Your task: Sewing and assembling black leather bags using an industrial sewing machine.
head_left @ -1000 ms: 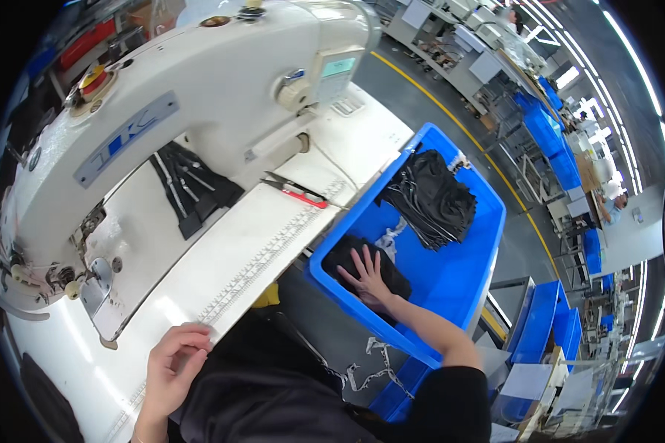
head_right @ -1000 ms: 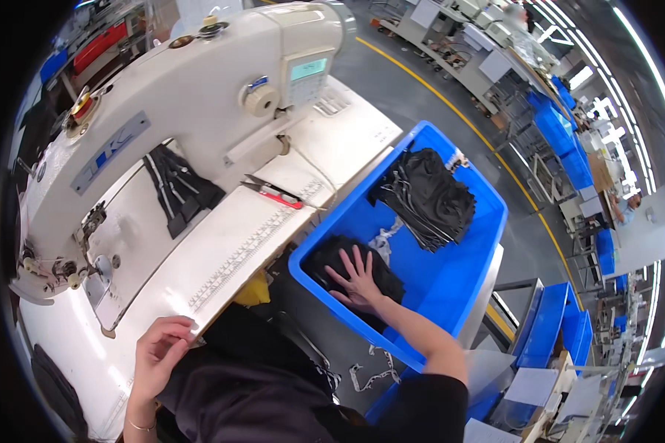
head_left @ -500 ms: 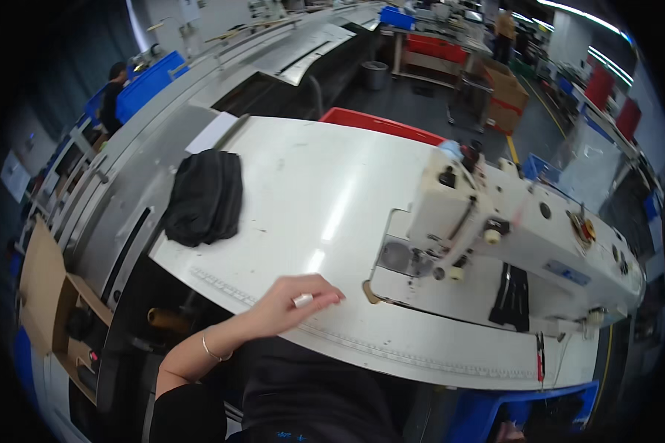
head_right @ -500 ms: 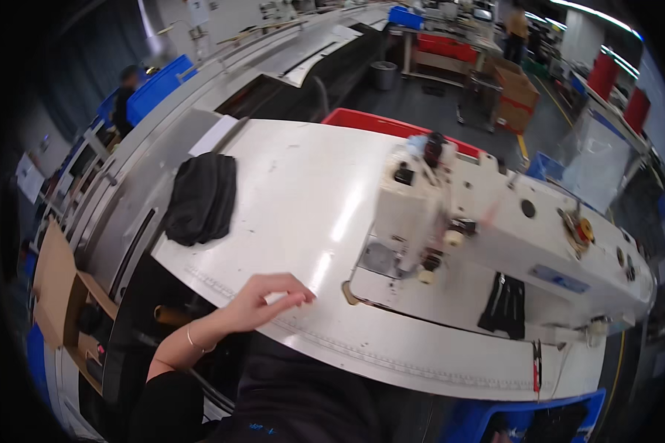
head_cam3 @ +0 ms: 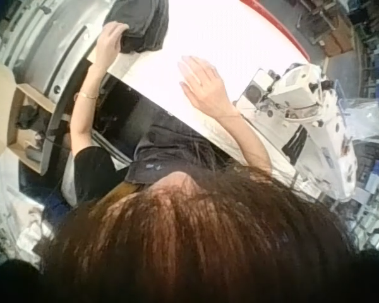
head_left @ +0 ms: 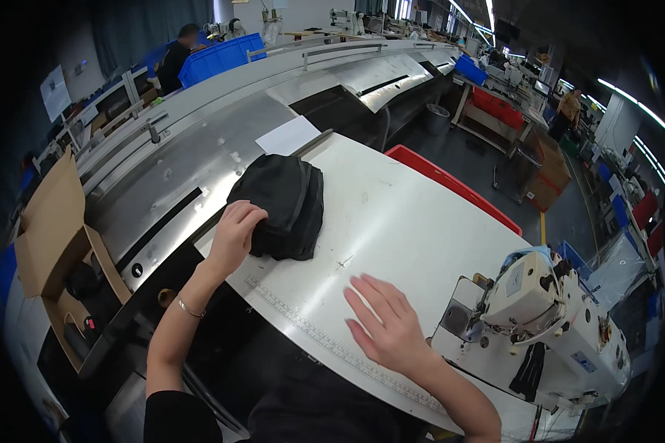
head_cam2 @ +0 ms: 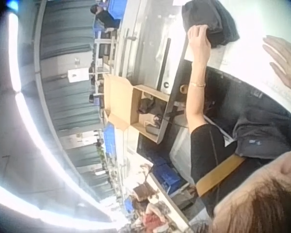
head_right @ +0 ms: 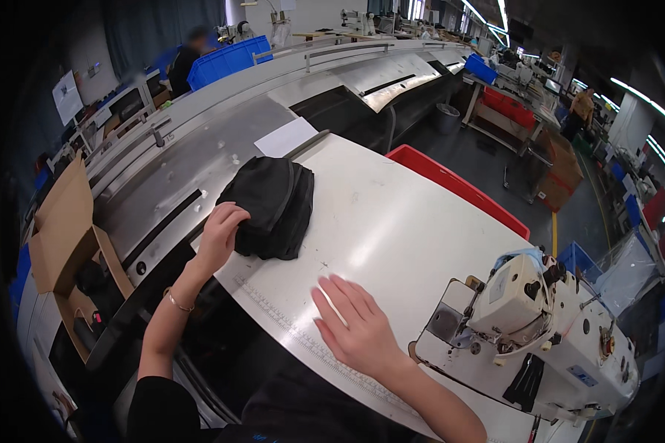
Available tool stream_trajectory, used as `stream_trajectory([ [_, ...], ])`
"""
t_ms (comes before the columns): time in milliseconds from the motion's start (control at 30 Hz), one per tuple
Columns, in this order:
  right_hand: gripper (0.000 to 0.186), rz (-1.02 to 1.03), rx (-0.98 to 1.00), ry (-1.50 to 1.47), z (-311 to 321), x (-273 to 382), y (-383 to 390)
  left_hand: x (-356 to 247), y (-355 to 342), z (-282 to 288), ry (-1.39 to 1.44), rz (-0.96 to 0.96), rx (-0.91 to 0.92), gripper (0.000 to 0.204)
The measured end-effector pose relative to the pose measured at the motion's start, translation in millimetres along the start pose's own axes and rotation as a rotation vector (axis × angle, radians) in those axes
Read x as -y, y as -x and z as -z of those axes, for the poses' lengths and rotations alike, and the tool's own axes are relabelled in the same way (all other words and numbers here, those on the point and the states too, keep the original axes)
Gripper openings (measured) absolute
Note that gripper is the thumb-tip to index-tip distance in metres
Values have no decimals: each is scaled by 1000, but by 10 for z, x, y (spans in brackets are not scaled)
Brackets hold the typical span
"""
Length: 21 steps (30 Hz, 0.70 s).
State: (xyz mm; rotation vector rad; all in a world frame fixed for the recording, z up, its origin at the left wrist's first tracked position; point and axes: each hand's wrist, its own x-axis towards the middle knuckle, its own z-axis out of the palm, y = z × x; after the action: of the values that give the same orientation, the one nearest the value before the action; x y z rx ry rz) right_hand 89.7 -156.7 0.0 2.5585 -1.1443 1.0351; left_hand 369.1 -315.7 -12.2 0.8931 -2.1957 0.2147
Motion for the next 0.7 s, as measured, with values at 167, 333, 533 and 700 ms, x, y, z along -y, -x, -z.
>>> stream_trajectory([
  [167,50,-51,-162,32,-1141,-462,-1072,-150,-103,-169,-24,-148,-92,37],
  [333,43,-1148,-459,-1681,-1425,-927,-1224,93,6,-524,303,271,138,76],
  [533,36,-539,-958,-1193,576,-1278,-1117,395,-260,-504,-10,414,463,40],
  [700,30,-721,-89,-405,690,-667,-623,390,-444,-487,-209,246,481,29],
])
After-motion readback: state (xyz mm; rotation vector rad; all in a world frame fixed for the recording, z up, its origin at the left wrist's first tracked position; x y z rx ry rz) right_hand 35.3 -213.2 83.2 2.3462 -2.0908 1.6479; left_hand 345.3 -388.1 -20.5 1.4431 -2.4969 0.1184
